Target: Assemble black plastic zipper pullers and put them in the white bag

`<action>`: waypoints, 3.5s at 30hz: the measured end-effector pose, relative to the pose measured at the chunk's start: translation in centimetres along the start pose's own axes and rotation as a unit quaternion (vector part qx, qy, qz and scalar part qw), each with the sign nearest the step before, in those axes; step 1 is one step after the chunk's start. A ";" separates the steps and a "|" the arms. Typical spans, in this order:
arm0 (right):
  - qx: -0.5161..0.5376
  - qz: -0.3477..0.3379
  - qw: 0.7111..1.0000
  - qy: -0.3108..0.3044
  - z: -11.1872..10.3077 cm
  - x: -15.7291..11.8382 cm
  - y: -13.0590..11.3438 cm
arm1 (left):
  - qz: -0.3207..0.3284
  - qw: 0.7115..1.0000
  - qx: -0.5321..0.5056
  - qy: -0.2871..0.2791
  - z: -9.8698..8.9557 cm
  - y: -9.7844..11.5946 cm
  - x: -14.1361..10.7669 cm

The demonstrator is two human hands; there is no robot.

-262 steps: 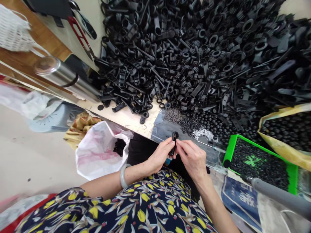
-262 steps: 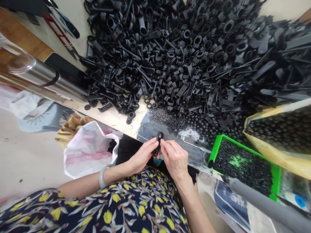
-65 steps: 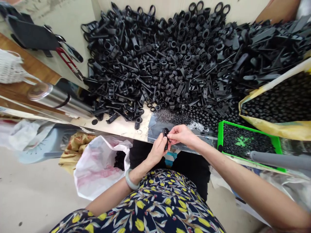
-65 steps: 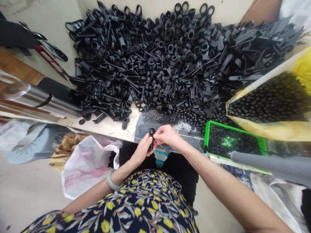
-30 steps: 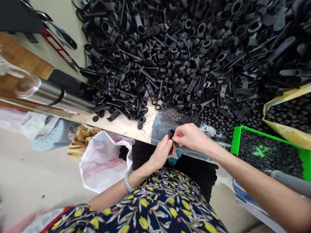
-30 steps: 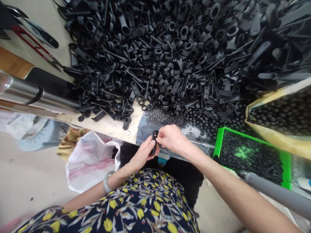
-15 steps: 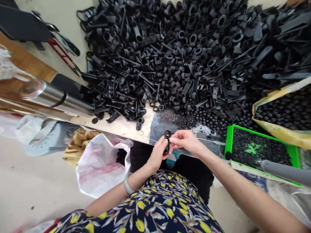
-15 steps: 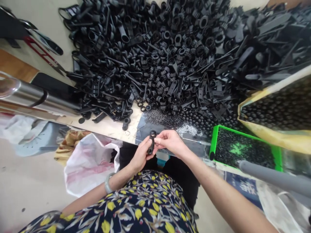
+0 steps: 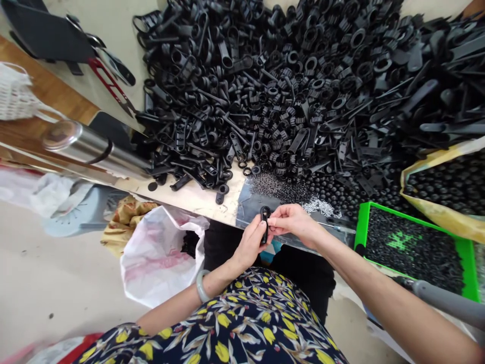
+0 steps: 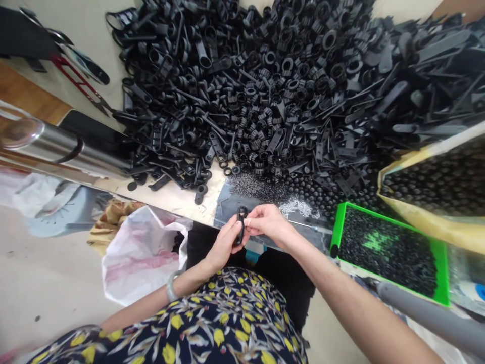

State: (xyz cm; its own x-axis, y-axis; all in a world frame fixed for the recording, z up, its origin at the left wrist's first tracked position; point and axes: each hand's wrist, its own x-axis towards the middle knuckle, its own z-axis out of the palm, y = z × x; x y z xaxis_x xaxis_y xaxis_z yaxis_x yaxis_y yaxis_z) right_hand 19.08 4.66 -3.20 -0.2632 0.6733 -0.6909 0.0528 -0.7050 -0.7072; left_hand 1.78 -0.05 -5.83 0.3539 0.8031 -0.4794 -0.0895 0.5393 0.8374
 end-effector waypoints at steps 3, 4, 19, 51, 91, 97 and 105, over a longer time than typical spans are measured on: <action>-0.022 0.005 1.000 0.013 0.3 0.1 -0.4 | 0.013 0.999 0.045 0.009 0.1 0.3 -0.1; -0.026 0.002 1.000 0.013 0.3 0.1 -0.5 | 0.015 0.999 0.050 0.010 0.1 0.3 0.0; 0.075 -0.252 0.880 0.395 -7.1 -7.5 1.1 | -0.003 0.997 0.030 -0.067 -0.1 3.1 -0.4; -0.435 -0.571 0.622 0.311 -1.9 -8.3 4.0 | -0.059 0.975 -0.205 -0.069 3.2 5.4 1.2; -0.247 -0.338 0.872 0.252 2.0 -8.9 5.8 | 0.052 0.994 -0.089 0.031 3.0 4.9 -0.7; -0.116 -0.344 0.915 0.173 4.1 -5.0 5.6 | 0.059 0.990 -0.126 0.021 3.4 4.9 -1.7; -0.035 -0.320 0.936 0.145 5.7 -5.5 4.4 | 0.100 0.992 -0.070 0.014 0.7 3.8 -2.4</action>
State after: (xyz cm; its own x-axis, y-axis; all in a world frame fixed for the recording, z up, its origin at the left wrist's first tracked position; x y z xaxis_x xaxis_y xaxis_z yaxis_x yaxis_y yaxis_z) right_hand 15.31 -3.39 -1.67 0.0092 0.9918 -0.1273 0.0399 -0.1276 -0.9910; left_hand 1.22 -0.14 -1.31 0.2906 0.9035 -0.3151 -0.2845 0.3960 0.8731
